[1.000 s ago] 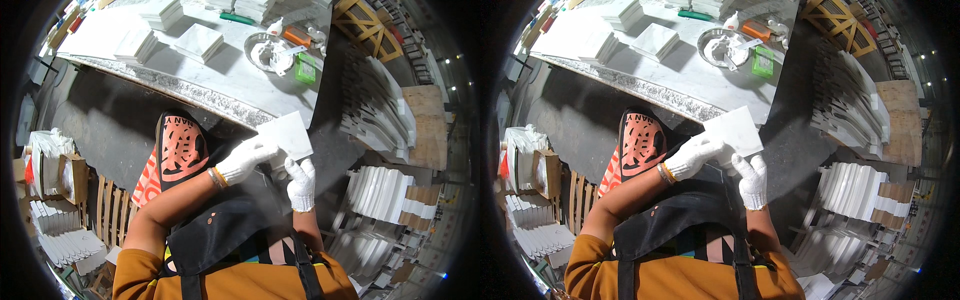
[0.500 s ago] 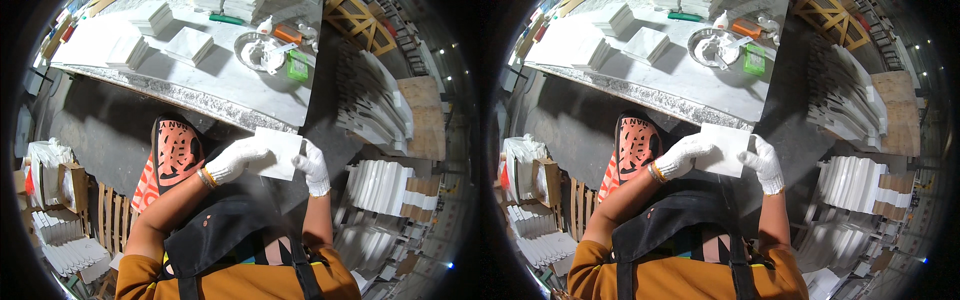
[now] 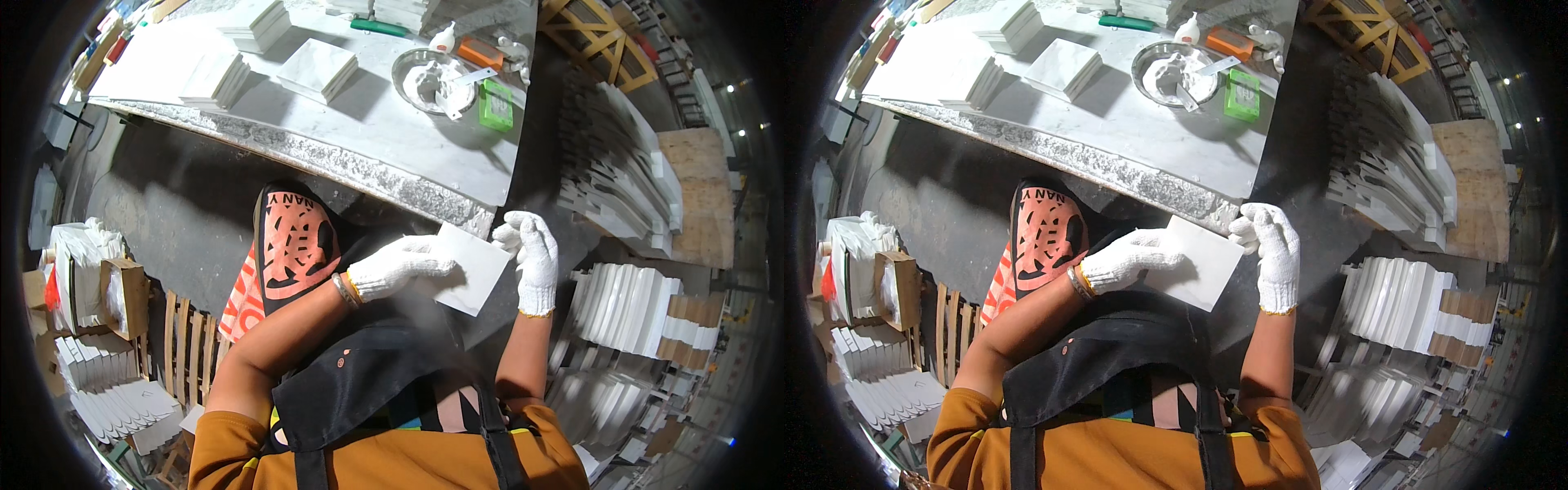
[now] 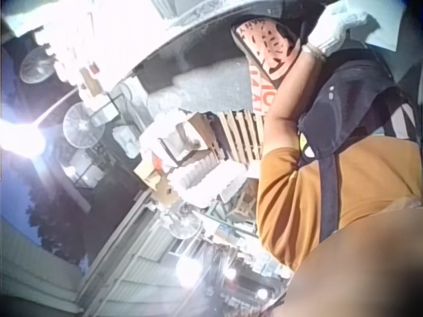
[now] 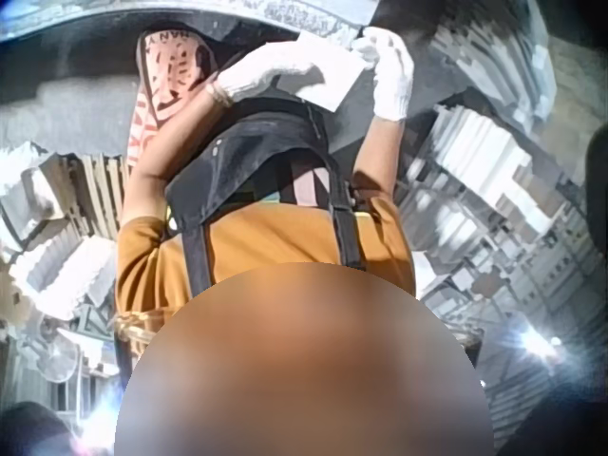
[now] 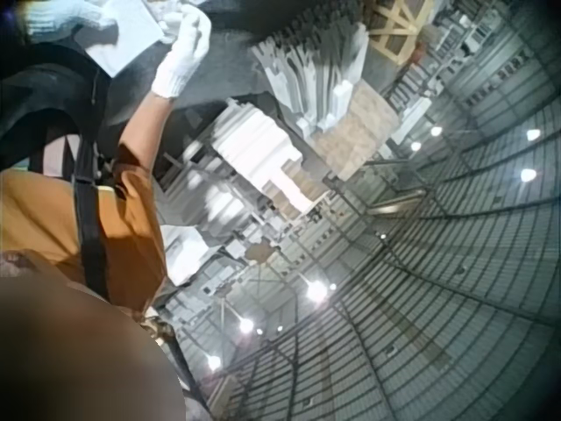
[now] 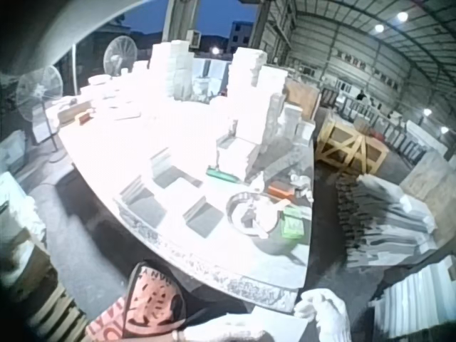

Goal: The person applies a white paste to the edges of small white rectangular blocks using a small metal spatula, then presses them together to form larger stacks. The person repeatedly picks up blocks, applies paste, and joins them on a cluttered workbench.

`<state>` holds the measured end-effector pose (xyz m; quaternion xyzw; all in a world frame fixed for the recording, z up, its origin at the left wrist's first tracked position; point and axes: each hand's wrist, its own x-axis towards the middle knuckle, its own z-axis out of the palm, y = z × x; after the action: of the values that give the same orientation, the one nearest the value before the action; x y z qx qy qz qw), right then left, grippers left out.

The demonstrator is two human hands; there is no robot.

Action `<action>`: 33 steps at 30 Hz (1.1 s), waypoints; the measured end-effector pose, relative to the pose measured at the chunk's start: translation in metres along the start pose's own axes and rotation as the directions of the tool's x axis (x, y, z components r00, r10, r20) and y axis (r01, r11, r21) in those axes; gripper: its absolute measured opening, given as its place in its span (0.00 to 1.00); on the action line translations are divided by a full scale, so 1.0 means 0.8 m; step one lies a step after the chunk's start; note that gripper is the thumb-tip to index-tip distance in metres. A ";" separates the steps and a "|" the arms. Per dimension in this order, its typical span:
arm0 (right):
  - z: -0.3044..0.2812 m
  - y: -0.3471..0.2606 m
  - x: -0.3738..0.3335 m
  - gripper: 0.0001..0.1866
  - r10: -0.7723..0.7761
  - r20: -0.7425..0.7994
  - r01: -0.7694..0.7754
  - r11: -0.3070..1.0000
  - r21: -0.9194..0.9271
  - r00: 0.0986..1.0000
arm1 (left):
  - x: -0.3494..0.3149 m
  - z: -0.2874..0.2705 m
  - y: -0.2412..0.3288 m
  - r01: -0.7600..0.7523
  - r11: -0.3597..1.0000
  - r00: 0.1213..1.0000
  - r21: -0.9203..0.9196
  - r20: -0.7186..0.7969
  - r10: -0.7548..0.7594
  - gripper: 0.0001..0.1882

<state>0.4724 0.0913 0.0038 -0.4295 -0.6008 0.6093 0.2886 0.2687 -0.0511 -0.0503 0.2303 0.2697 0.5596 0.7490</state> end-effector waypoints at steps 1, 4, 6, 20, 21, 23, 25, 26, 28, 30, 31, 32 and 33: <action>0.003 -0.001 -0.002 0.19 -0.010 0.018 0.011 0.998 -0.054 1.000 | 0.001 -0.001 -0.001 0.004 1.000 1.000 0.016 0.003 -0.004 0.14; 0.007 0.004 -0.006 0.19 0.015 0.061 -0.012 0.999 -0.041 0.998 | 0.003 -0.005 -0.002 0.020 0.998 1.000 0.052 0.001 -0.020 0.15; 0.012 -0.002 -0.012 0.21 0.099 0.086 -0.103 0.994 0.035 0.991 | 0.003 -0.003 0.002 0.036 0.997 0.999 0.061 -0.015 -0.035 0.15; 0.013 0.058 -0.042 0.19 0.101 0.066 -0.116 0.951 0.288 0.993 | 0.004 -0.004 0.003 0.015 0.982 0.995 -0.190 -0.098 -0.035 0.15; 0.011 0.063 -0.043 0.18 0.092 0.067 -0.108 0.953 0.282 0.993 | 0.003 -0.007 0.000 0.009 0.988 0.993 -0.153 -0.113 -0.027 0.15; 0.016 0.052 -0.043 0.17 0.069 0.101 -0.092 0.967 0.238 0.992 | 0.002 -0.020 -0.009 -0.007 0.997 0.990 -0.072 -0.143 -0.003 0.14; 0.027 0.018 -0.046 0.16 0.017 0.148 -0.037 0.990 0.138 0.989 | -0.001 -0.024 -0.008 -0.022 0.999 0.991 0.033 -0.132 0.026 0.14; 0.026 0.015 -0.046 0.17 0.021 0.148 -0.032 0.997 0.072 0.989 | -0.001 -0.024 -0.007 -0.029 0.996 0.991 0.085 -0.125 0.040 0.15; 0.030 0.000 -0.048 0.17 -0.031 0.127 0.040 0.997 -0.062 0.991 | -0.002 -0.019 0.000 -0.022 0.998 0.995 0.051 -0.095 0.027 0.15; 0.034 -0.008 -0.050 0.17 -0.063 0.116 0.080 0.986 -0.147 0.991 | -0.002 -0.017 0.002 -0.023 0.999 0.997 0.033 -0.076 0.025 0.16; 0.035 -0.010 -0.052 0.17 -0.069 0.111 0.087 0.982 -0.166 0.991 | -0.002 -0.017 0.001 -0.027 0.999 0.997 0.033 -0.071 0.029 0.16; 0.036 -0.012 -0.053 0.17 -0.075 0.107 0.094 0.979 -0.184 0.991 | -0.002 -0.016 0.001 -0.031 0.999 0.997 0.033 -0.066 0.033 0.16; 0.037 -0.014 -0.054 0.16 -0.084 0.107 0.103 0.976 -0.190 0.991 | -0.003 -0.016 0.002 -0.015 1.000 0.997 0.011 -0.073 0.016 0.16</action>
<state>0.4647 0.0410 0.0193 -0.3963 -0.6907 0.5537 0.2435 0.2587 -0.0523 -0.0587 0.2156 0.2981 0.5722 0.7330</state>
